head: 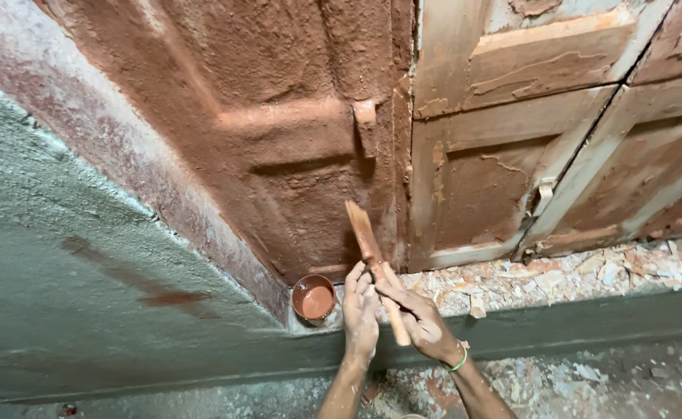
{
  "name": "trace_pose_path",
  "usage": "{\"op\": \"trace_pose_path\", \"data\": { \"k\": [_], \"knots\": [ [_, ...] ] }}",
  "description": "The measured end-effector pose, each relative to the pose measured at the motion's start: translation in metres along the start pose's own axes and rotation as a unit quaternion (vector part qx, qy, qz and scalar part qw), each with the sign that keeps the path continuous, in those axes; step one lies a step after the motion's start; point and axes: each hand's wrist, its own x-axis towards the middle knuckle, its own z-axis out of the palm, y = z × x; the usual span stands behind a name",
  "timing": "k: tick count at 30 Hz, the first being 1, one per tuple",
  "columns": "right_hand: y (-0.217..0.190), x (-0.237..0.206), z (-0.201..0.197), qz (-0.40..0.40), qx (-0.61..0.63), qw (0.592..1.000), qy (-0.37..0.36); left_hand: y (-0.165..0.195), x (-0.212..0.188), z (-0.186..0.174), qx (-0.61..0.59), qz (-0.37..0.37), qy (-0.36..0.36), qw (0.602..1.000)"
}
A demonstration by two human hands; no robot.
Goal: The person paints wooden door and cabinet panels with a reddish-brown coating using a wide paintbrush, steadying the surface with the other hand. They dip the brush into a small paint cup on the floor ledge and work across multiple recessed panels, covering bare and peeling areas.
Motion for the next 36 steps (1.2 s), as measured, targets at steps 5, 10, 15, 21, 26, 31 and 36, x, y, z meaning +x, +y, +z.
{"op": "trace_pose_path", "data": {
  "k": [5, 10, 15, 21, 26, 31, 36],
  "knots": [
    [-0.004, -0.009, 0.025, -0.037, 0.208, 0.977, 0.016, 0.011, 0.000, 0.008, 0.040, 0.036, 0.031, 0.998],
    [-0.008, -0.001, 0.050, 0.027, 0.094, 0.982, 0.159, 0.019, -0.004, 0.024, 0.251, 0.166, -0.004, 0.954],
    [-0.010, 0.018, 0.026, 0.037, 0.126, 0.970, 0.206, 0.045, -0.003, 0.035, 0.282, 0.261, -0.040, 0.922],
    [0.023, 0.025, 0.028, 0.125, 0.249, 0.944, 0.176, 0.069, 0.066, 0.004, 0.460, 0.242, -0.026, 0.854],
    [0.076, -0.025, 0.074, 0.384, 0.265, 0.872, 0.146, 0.062, 0.099, -0.027, 0.598, 0.122, -0.079, 0.788],
    [0.073, -0.027, 0.073, 0.433, 0.328, 0.817, 0.194, 0.047, 0.108, -0.045, 0.578, 0.084, -0.102, 0.805],
    [-0.005, 0.019, 0.031, 0.132, 0.224, 0.955, 0.145, 0.042, 0.112, -0.052, 0.553, 0.090, -0.105, 0.822]
  ]
}}
